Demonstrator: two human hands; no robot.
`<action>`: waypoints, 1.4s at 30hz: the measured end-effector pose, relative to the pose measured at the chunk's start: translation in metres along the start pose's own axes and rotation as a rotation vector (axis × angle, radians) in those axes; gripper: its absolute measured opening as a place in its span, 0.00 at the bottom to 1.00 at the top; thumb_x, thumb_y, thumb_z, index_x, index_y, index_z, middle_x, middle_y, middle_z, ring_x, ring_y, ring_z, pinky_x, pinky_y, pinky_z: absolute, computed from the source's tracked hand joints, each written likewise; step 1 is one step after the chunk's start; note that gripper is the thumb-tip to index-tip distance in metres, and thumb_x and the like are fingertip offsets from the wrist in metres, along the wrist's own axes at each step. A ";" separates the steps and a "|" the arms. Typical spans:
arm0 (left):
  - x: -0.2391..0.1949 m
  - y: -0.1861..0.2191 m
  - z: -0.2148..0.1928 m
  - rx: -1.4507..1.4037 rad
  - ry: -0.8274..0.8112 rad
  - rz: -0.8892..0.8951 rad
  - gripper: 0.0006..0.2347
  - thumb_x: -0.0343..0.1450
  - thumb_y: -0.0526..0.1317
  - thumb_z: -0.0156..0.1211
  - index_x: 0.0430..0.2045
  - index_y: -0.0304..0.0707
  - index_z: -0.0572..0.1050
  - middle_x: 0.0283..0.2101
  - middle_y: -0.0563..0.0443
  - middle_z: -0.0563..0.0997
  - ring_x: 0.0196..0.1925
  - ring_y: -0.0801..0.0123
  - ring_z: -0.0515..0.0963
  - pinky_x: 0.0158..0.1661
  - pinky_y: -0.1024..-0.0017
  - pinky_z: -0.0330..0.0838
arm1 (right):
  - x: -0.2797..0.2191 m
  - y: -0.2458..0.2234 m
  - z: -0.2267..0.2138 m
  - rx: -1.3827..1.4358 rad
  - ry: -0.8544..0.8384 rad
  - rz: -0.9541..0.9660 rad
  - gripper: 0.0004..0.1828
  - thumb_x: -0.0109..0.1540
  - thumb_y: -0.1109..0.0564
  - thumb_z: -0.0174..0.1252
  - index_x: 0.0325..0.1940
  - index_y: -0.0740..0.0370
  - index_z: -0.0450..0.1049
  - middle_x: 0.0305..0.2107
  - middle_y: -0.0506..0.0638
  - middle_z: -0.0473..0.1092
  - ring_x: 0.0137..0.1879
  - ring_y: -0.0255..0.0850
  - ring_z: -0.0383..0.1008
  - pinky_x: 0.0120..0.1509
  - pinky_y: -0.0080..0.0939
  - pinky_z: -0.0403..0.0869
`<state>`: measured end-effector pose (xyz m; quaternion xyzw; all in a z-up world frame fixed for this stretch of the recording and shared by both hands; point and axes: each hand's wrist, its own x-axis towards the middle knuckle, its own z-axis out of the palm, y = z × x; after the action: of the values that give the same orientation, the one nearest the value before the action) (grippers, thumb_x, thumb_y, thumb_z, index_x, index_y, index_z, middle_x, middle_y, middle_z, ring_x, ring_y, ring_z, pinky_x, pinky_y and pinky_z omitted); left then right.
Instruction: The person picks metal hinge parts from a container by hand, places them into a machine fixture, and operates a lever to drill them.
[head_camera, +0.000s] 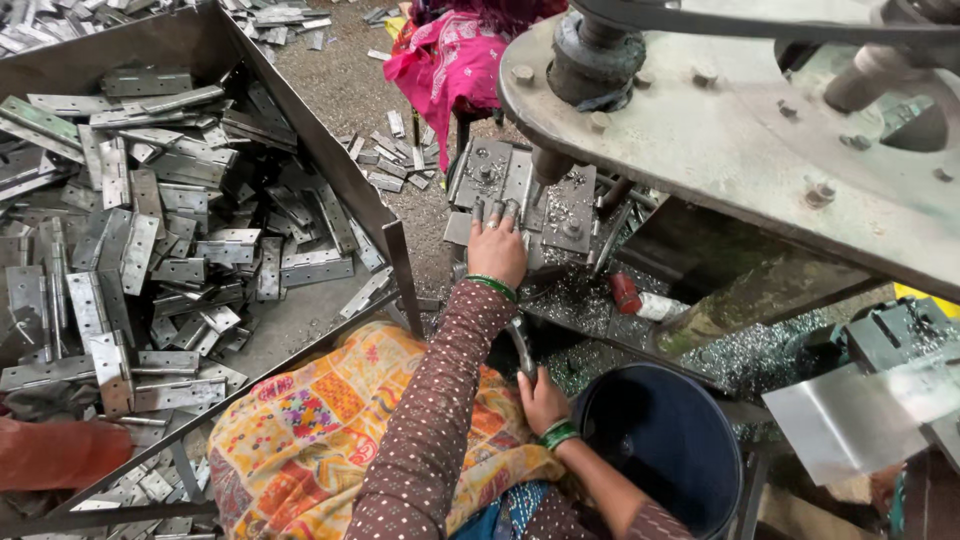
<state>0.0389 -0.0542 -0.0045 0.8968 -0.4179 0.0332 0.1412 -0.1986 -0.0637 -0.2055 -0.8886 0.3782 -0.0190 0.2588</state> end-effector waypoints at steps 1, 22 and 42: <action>-0.002 -0.001 -0.001 0.021 0.060 0.027 0.12 0.73 0.40 0.49 0.33 0.38 0.83 0.60 0.43 0.76 0.68 0.54 0.68 0.68 0.46 0.51 | 0.002 0.005 0.012 -0.019 -0.001 0.027 0.29 0.65 0.33 0.43 0.51 0.60 0.68 0.30 0.66 0.77 0.38 0.66 0.77 0.42 0.64 0.73; 0.053 -0.017 0.017 0.018 0.016 0.017 0.12 0.73 0.40 0.49 0.35 0.40 0.84 0.67 0.49 0.70 0.73 0.57 0.62 0.69 0.41 0.48 | 0.018 0.018 0.025 0.018 0.001 0.019 0.32 0.65 0.33 0.42 0.56 0.61 0.67 0.29 0.67 0.76 0.36 0.67 0.77 0.41 0.65 0.73; -0.107 -0.005 -0.017 0.227 0.359 0.117 0.15 0.68 0.36 0.53 0.50 0.41 0.75 0.65 0.41 0.71 0.72 0.53 0.62 0.69 0.38 0.44 | 0.010 -0.033 -0.070 0.007 -0.208 0.114 0.30 0.66 0.32 0.45 0.44 0.62 0.73 0.33 0.69 0.76 0.44 0.67 0.77 0.50 0.62 0.74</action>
<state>-0.0256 0.0326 -0.0078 0.8608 -0.4312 0.2472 0.1094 -0.1856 -0.0823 -0.1308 -0.8619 0.3994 0.0866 0.3002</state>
